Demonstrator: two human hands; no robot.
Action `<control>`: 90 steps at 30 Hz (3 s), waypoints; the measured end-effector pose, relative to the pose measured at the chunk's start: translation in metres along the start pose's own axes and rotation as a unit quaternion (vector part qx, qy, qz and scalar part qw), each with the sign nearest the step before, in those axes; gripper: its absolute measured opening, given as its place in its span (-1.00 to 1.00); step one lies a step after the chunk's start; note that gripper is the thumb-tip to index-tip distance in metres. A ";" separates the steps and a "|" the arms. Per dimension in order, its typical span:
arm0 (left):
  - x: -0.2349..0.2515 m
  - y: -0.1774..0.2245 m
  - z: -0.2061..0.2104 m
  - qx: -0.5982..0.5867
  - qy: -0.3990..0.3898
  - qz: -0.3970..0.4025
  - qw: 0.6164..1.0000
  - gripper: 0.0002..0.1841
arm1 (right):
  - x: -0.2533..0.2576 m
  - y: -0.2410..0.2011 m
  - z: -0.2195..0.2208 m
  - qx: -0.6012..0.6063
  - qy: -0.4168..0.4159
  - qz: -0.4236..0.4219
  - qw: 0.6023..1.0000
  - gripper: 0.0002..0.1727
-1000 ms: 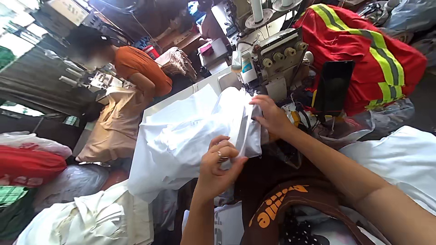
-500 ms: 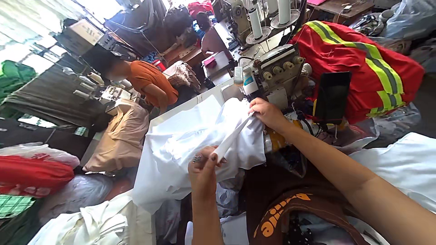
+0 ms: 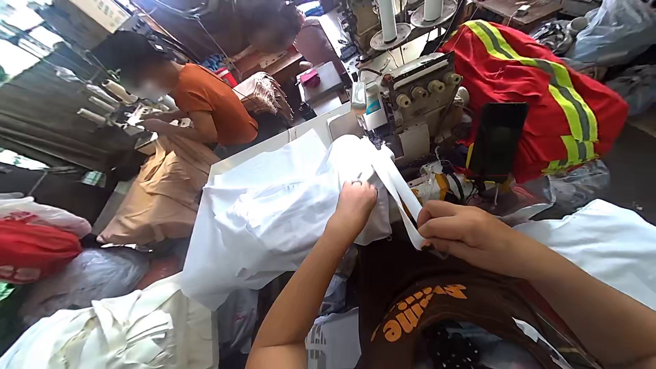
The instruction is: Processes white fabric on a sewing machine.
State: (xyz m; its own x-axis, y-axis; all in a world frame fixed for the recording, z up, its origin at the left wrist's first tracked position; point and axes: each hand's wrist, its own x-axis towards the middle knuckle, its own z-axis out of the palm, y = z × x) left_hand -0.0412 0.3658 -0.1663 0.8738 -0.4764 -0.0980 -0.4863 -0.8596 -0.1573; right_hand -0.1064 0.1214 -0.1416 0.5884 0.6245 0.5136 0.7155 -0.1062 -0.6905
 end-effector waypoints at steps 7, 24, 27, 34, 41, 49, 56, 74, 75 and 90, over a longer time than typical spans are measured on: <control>-0.093 0.079 -0.080 0.013 0.164 0.078 0.983 -0.89 | 0.059 0.027 0.012 -0.017 -0.059 0.033 0.998 -0.78; -0.090 -0.032 -0.100 -0.199 0.220 0.023 0.955 -0.48 | 0.096 0.027 0.019 0.050 -0.016 -0.026 0.998 -0.79; -0.099 -0.050 -0.110 -0.239 0.241 0.035 0.940 -0.54 | 0.113 0.071 0.025 -0.079 0.063 -0.025 0.995 -0.75; -0.059 -0.065 -0.126 -0.355 0.244 0.159 0.888 -0.47 | 0.109 0.067 0.018 -0.016 0.075 -0.021 0.997 -0.78; 0.000 -0.113 -0.125 -0.299 0.085 0.255 0.916 -0.55 | 0.018 0.077 0.037 0.143 0.114 0.074 0.980 -0.79; 0.044 -0.170 -0.084 -0.536 0.095 0.175 0.820 -0.90 | 0.033 0.118 0.052 0.183 0.165 0.090 0.965 -0.80; 0.054 -0.164 -0.096 -0.513 0.098 0.180 0.833 -0.87 | 0.061 0.150 0.049 0.165 0.182 0.081 0.966 -0.84; 0.053 -0.168 -0.071 -0.094 -0.019 0.058 0.994 -0.49 | 0.062 0.165 0.049 0.095 0.178 0.047 0.978 -0.84; 0.042 -0.187 -0.074 -0.101 -0.027 0.028 0.994 -0.50 | 0.064 0.165 0.048 0.083 0.177 0.049 0.979 -0.84; -0.020 -0.091 -0.147 -0.097 0.088 0.228 0.965 -0.63 | 0.036 0.131 0.047 0.100 0.147 0.067 0.982 -0.80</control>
State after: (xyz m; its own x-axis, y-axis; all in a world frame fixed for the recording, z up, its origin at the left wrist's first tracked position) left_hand -0.0126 0.4266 -0.0059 0.5661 -0.8223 0.0584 -0.8243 -0.5639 0.0509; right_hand -0.0089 0.1667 -0.2377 0.7765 0.3619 0.5159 0.5535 -0.0002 -0.8329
